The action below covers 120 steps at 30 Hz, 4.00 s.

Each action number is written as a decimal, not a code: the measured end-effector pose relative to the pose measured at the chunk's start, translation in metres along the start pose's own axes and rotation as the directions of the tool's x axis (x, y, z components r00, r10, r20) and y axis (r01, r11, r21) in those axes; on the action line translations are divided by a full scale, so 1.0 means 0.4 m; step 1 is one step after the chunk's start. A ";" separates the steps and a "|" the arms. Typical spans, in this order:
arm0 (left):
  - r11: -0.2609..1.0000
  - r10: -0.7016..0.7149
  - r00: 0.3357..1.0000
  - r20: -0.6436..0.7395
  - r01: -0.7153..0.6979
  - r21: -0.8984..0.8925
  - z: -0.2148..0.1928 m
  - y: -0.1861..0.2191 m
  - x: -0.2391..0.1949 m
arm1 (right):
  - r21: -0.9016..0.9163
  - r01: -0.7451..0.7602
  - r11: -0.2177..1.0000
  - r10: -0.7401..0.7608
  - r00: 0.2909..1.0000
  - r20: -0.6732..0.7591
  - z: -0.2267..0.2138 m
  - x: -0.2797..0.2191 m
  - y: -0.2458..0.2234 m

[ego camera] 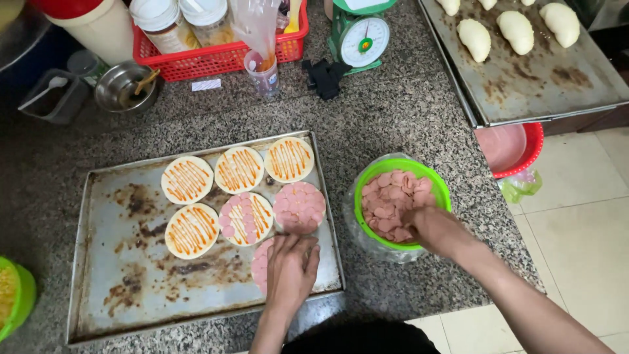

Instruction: The person places slices of processed meat onto round dough bases arranged on a metal baking tray. The dough bases are already topped with a drizzled sauce. The person uses both hands to pick up the meat slices from a green colander and arrange them on the dough.

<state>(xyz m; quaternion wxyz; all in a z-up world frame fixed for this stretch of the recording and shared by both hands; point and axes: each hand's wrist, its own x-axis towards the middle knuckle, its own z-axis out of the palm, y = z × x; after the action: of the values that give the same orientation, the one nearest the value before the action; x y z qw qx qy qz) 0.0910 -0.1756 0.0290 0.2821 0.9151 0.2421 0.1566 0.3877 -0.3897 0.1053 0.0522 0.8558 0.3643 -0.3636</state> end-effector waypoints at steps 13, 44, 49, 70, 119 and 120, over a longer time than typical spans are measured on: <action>0.998 0.029 1.000 0.001 -0.029 -0.055 -0.054 -0.078 0.018 | 0.154 0.197 0.968 -0.168 0.969 -0.180 0.143 0.174 -0.011; 0.972 0.154 0.988 0.009 -0.149 -0.182 -0.074 -0.243 0.026 | -0.022 0.165 0.986 -0.163 0.938 -0.305 0.139 0.123 -0.049; 0.979 0.101 0.995 0.012 -0.097 -0.179 -0.063 -0.274 0.024 | 0.363 0.289 0.886 -0.098 0.882 -0.462 0.178 0.173 0.037; 0.817 0.045 0.994 -0.098 -0.093 -0.569 -0.228 -0.076 0.112 | 0.957 0.280 -0.078 -0.114 0.951 -0.287 0.234 0.162 -0.461; 0.614 -0.476 0.879 0.026 0.354 -0.705 -0.213 -0.313 0.004 | 0.999 0.021 -0.042 -0.148 0.989 -0.027 0.271 0.240 -0.714; 0.653 -0.452 0.892 0.003 0.334 -0.680 -0.222 -0.306 0.002 | 0.999 0.018 -0.030 -0.172 0.985 -0.022 0.280 0.244 -0.712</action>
<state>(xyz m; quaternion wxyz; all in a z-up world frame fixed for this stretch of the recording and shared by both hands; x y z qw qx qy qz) 0.0108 -0.0475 0.0268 0.5942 0.6626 0.3857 0.2430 0.1800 -0.1647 0.0090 -0.5801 0.5872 0.0488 -0.5624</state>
